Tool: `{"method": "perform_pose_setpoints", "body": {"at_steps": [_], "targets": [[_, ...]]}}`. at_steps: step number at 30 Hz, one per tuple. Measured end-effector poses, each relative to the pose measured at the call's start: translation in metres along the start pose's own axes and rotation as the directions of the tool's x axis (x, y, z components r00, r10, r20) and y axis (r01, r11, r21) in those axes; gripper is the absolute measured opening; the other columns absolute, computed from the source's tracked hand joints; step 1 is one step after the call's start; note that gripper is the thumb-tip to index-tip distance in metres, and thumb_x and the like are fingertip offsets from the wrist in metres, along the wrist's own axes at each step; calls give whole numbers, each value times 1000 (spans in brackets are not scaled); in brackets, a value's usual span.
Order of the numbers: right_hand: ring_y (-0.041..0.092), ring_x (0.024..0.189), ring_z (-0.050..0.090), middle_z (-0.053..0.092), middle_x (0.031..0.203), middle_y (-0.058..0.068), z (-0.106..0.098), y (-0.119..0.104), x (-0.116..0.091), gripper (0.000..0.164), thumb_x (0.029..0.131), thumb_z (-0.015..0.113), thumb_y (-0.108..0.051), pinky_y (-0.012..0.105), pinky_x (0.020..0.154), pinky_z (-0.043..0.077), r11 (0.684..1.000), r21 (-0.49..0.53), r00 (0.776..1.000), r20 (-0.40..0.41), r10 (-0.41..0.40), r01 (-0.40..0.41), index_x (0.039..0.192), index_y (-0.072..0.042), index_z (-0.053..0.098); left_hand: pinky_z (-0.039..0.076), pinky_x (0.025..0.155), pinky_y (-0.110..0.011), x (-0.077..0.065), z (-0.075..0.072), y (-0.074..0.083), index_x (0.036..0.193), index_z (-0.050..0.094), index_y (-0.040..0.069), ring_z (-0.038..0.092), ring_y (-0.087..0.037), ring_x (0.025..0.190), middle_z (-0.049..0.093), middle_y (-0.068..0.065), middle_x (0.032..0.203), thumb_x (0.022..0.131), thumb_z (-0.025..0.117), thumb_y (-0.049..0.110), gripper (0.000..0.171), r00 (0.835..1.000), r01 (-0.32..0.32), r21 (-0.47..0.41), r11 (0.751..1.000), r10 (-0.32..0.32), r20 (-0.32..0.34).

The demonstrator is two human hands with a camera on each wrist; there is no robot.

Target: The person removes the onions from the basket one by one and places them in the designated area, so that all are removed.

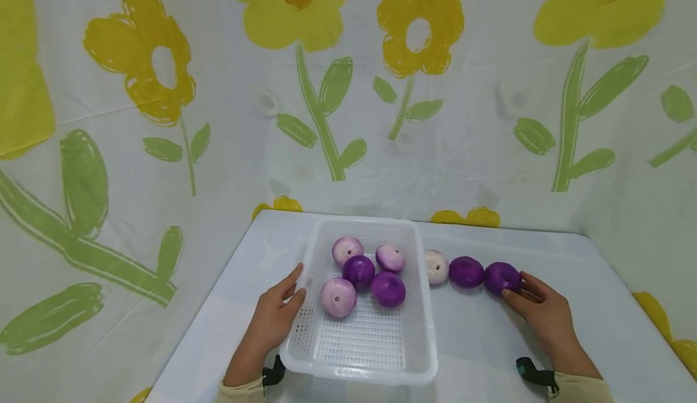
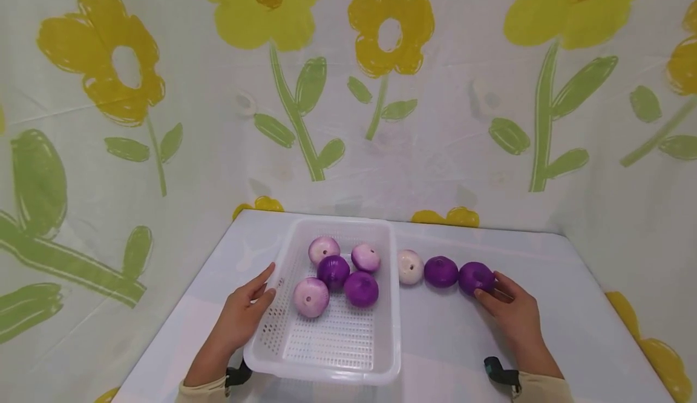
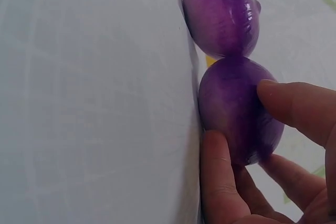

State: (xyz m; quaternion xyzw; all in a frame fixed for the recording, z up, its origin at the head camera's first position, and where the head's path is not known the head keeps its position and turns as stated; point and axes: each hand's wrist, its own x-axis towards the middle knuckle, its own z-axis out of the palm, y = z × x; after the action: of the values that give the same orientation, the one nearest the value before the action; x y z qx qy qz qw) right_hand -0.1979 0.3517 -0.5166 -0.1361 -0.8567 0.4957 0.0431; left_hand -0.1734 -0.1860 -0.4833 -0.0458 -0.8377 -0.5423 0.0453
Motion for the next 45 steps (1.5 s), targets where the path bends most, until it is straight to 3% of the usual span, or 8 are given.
{"method": "perform_pose_setpoints", "body": {"at_steps": [3, 7, 17, 22, 25, 31, 37, 45], "targets": [[17, 118, 64, 45, 155, 33, 2, 0, 2, 95, 92, 83, -43, 8, 76, 52, 1000, 12, 1000, 0, 13, -13, 164, -5, 35, 65, 68, -39, 0, -2, 1, 162, 45, 17, 76, -30, 99, 62, -19, 145, 108, 63, 18, 57, 1000, -3, 0, 1000, 3, 3], [38, 134, 57, 43, 157, 32, 3, -2, 3, 95, 92, 84, -39, 10, 77, 53, 999, 33, 1000, 7, 26, -26, 166, -5, 32, 65, 68, -40, 0, -4, 1, 162, 44, 19, 76, -30, 99, 64, -19, 142, 108, 63, 17, 58, 1000, 4, -6, 1000, -4, 0], [28, 133, 59, 38, 160, 34, -4, -3, 0, 99, 93, 83, -36, 11, 81, 54, 996, 73, 999, 39, 38, -41, 167, -4, 26, 65, 70, -43, -1, -1, 0, 162, 46, 23, 76, -33, 101, 65, -19, 142, 107, 63, 18, 58, 999, 38, -36, 999, -38, -9], [-8, 109, 55, 39, 160, 33, -5, -4, -1, 98, 94, 83, -36, 11, 82, 54, 994, 106, 999, 48, 16, -21, 167, -4, 25, 65, 72, -44, 0, -2, 2, 161, 48, 22, 76, -32, 100, 63, -20, 143, 102, 69, 16, 62, 999, 40, -29, 999, -41, -17], [-14, 104, 51, 38, 160, 33, -6, -4, -1, 98, 95, 82, -36, 11, 82, 53, 993, 117, 998, 56, 11, -17, 167, -3, 24, 65, 70, -44, 1, -3, 3, 160, 49, 22, 77, -28, 92, 64, -18, 143, 96, 70, 11, 69, 999, 44, -4, 999, -44, -12], [-9, 106, 52, 38, 161, 31, -5, -1, -2, 99, 94, 82, -38, 10, 81, 52, 991, 110, 995, 65, 73, -80, 168, -5, 24, 65, 69, -43, 0, -5, 3, 161, 47, 23, 76, -22, 80, 62, -14, 146, 92, 64, 7, 73, 995, 97, 16, 995, -97, 0], [26, 135, 53, 39, 163, 28, -3, 6, 4, 100, 93, 82, -42, 10, 80, 53, 989, 91, 991, 68, 112, -117, 168, -7, 26, 65, 68, -44, -3, -4, 5, 160, 49, 20, 77, -24, 85, 60, -16, 148, 94, 63, 5, 70, 993, 114, -27, 993, -114, -20], [26, 134, 54, 38, 163, 29, -7, 6, 12, 96, 95, 82, -33, 17, 83, 57, 984, 128, 991, 69, 118, -126, 168, -6, 25, 65, 67, -42, -4, 2, 7, 160, 48, 20, 77, -26, 87, 61, -16, 147, 94, 63, 4, 69, 995, 92, -48, 995, -93, -23]]}}
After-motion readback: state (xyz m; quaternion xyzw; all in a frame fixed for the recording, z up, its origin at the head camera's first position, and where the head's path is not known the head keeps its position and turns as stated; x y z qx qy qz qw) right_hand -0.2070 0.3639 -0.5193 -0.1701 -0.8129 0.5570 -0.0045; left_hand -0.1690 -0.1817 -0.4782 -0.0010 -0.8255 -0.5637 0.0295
